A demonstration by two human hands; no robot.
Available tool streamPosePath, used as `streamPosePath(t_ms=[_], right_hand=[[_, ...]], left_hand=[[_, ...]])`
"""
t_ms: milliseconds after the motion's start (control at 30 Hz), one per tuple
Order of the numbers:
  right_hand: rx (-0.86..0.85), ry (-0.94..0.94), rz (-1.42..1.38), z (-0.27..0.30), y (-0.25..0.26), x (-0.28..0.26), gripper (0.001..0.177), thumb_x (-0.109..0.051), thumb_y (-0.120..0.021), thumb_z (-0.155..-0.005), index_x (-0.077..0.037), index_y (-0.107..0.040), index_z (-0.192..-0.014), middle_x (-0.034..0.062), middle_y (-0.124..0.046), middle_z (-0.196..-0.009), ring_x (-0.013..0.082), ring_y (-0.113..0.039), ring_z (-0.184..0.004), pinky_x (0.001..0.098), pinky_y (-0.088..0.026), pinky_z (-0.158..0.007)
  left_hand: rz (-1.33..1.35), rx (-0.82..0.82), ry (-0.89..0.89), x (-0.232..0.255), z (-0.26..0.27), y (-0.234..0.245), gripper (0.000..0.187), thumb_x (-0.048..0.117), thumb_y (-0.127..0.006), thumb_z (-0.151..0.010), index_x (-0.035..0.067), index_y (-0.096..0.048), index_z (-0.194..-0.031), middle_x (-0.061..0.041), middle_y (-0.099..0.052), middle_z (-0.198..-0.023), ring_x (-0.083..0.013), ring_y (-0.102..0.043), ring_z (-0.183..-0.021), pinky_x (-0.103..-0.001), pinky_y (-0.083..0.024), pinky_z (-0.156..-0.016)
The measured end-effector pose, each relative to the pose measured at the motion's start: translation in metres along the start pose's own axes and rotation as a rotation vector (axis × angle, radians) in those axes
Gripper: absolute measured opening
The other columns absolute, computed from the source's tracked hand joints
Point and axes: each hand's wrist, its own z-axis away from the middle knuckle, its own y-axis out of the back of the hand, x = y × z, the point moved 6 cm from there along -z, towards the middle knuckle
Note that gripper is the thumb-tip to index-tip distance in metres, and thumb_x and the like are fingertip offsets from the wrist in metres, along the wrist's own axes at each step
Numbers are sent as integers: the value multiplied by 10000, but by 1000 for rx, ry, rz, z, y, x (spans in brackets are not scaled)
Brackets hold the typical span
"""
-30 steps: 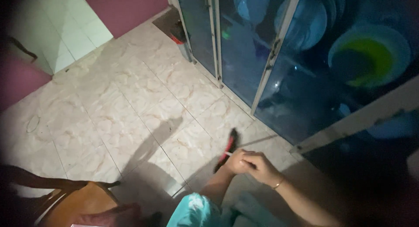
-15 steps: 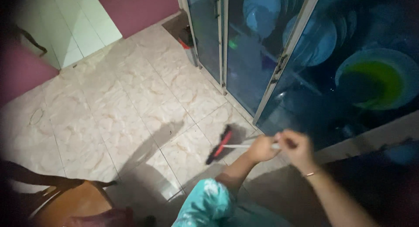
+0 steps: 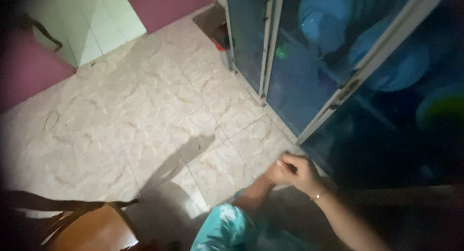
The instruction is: The person sweeps the tiled floor by hand using a broom, moving around a dining table and chairs.
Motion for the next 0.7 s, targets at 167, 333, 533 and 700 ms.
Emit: streamPosePath(t_ms=[167,333,533,700], right_hand=[[6,135,-220,-40,-69,32,163,-117,-562,-821,42,-562,-858,114,-606,-730,106,-569,-663,273,-454,-562],[-57,-32,-24,-61,-109,91,162,-90,-644,-724,21,-549,-655,138,-500,-532,134,-470,-478,284,-392,-468],[188,-20,-142,-87,-58,106,131,-137,-617,-777,-8,-602,-763,21,-597,-649,60,-527,-593,240,-435,-512],[129,-183,114,-131,28,95,203,-153,-592,-845,4,-577,-717,33,-488,-558,78,-422,-541,250,-356,-485]], left_hand=[[-137,-48,142,-7,2,102,179,251,-592,-682,114,-603,-796,-111,-619,-801,-300,-605,-744,-365,-478,-626],[-411,-140,268,-28,-13,144,248,330,-637,-614,124,-578,-739,-116,-618,-731,-342,-586,-704,-419,-453,-584],[-332,-19,54,-16,-69,142,277,313,-571,-696,165,-629,-923,-116,-630,-803,-331,-596,-691,-419,-468,-595],[-316,96,159,-25,-141,110,202,296,-586,-782,102,-624,-825,-178,-584,-691,-360,-580,-667,-423,-477,-627]])
